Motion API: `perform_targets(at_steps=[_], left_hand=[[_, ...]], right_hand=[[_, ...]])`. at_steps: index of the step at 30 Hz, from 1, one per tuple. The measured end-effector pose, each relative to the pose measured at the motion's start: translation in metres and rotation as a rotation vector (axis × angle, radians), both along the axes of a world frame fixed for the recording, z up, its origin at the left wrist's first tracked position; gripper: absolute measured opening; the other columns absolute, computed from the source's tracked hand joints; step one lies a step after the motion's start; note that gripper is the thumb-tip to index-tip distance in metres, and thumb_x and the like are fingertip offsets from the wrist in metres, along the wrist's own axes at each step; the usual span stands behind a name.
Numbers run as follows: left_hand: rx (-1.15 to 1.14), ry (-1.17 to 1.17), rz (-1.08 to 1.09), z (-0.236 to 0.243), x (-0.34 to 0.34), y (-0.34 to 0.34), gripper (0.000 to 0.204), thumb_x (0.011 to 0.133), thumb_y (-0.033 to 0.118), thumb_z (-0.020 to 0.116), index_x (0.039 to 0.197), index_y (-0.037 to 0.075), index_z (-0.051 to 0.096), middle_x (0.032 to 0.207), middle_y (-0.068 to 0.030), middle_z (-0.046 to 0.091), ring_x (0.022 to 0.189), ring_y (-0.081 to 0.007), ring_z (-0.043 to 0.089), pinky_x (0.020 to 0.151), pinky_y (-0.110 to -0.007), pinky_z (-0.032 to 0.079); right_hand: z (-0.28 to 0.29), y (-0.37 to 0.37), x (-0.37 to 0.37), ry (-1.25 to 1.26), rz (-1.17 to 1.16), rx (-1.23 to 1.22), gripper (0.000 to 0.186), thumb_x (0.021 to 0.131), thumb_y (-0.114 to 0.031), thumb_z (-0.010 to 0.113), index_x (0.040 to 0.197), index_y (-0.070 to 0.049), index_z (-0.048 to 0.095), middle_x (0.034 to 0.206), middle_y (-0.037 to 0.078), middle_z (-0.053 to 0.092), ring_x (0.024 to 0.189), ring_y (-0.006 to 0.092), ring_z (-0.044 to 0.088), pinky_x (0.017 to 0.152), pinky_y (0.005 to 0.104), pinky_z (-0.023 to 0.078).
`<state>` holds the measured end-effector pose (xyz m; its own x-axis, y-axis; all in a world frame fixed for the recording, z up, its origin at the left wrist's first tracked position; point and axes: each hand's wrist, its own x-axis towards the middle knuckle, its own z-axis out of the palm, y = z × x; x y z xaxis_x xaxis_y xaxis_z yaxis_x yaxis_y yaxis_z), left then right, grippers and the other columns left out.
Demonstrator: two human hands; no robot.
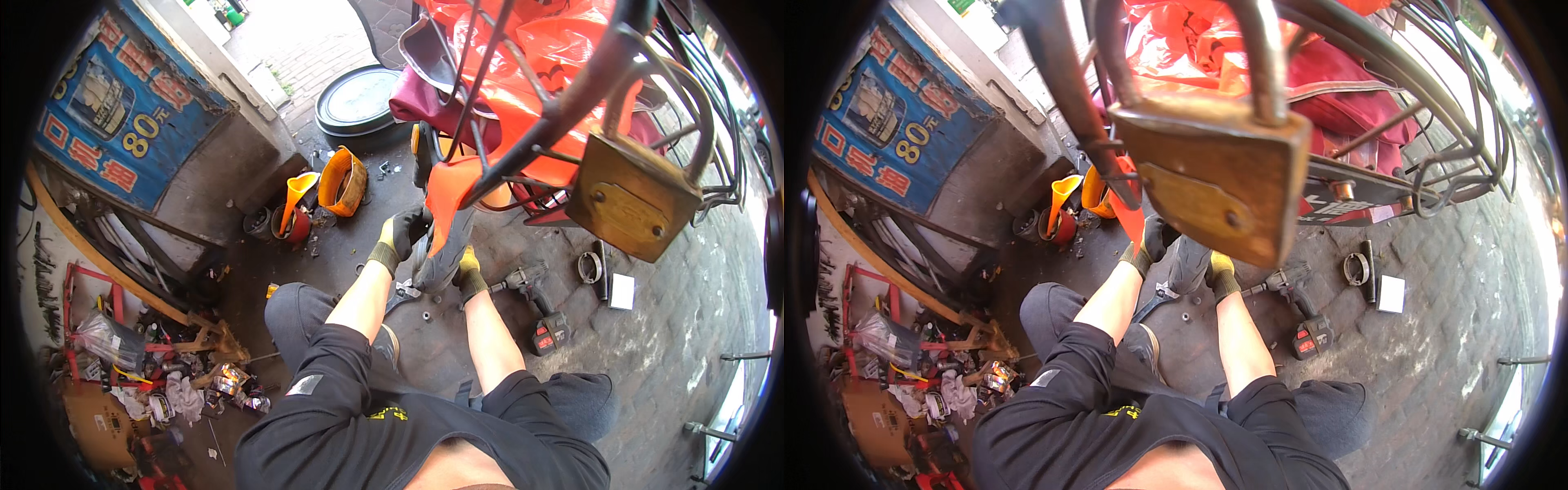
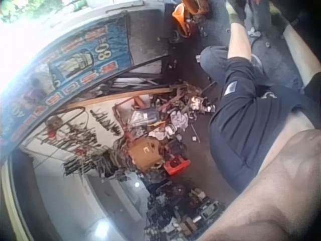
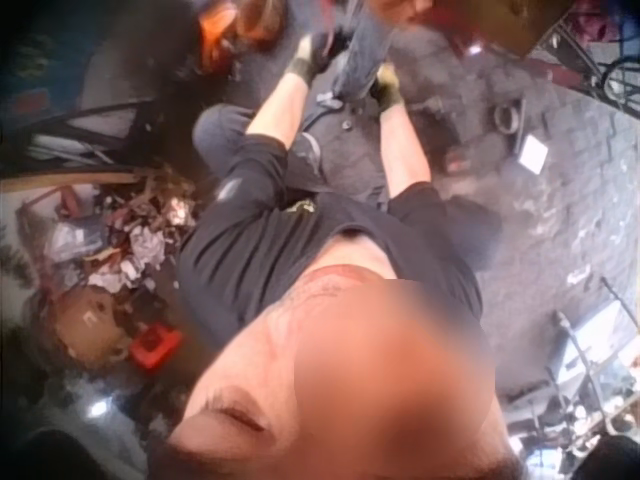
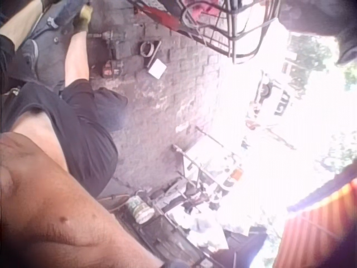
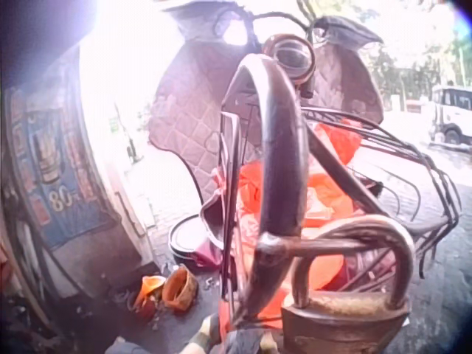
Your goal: The person sits on the floor and repairs the front wheel of an orange electric scooter. They use a cordless impact wrench and a wrench to remove and reinstall the wheel, then tighten the axle nuts.
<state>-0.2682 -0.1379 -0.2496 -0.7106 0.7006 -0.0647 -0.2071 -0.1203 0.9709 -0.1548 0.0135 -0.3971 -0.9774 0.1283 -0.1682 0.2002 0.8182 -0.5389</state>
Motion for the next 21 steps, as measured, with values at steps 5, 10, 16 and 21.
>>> perform_targets(at_steps=[5,10,16,21], left_hand=[[0.019,-0.249,0.240,-0.021,0.000,0.018,0.023,0.104,0.011,0.057,0.118,0.006,0.075,0.112,-0.0043,0.078,0.101,-0.0116,0.071,0.091,-0.029,0.056],[-0.058,-0.359,0.408,-0.022,0.006,0.031,0.024,0.106,0.019,0.059,0.112,0.003,0.076,0.106,-0.0078,0.079,0.099,-0.0166,0.073,0.091,-0.032,0.056],[-0.427,0.017,0.400,-0.029,0.007,0.023,0.034,0.109,0.024,0.053,0.124,0.006,0.077,0.116,-0.0065,0.080,0.107,-0.0192,0.073,0.088,-0.034,0.056],[0.076,-0.187,0.057,-0.051,-0.001,0.014,0.033,0.107,0.015,0.051,0.130,0.003,0.071,0.120,-0.0103,0.077,0.107,-0.0185,0.070,0.093,-0.037,0.060]], right_hand=[[-0.004,0.002,0.002,0.064,-0.081,-0.382,0.069,0.108,-0.043,0.050,0.168,-0.011,0.038,0.177,0.015,0.033,0.163,0.0325,0.030,0.132,0.0400,0.026],[0.007,-0.003,0.008,-0.151,-0.035,0.080,0.057,0.117,-0.038,0.030,0.170,-0.019,0.037,0.176,0.000,0.037,0.161,0.0292,0.031,0.131,0.0389,0.024],[0.019,-0.004,0.008,-0.195,-0.037,0.042,0.060,0.116,-0.043,0.029,0.168,-0.016,0.040,0.174,0.002,0.040,0.158,0.0322,0.035,0.128,0.0405,0.028],[0.069,-0.010,0.020,0.127,-0.255,-0.656,0.066,0.104,-0.035,0.064,0.160,-0.004,0.048,0.162,0.015,0.055,0.146,0.0280,0.056,0.116,0.0357,0.047]])
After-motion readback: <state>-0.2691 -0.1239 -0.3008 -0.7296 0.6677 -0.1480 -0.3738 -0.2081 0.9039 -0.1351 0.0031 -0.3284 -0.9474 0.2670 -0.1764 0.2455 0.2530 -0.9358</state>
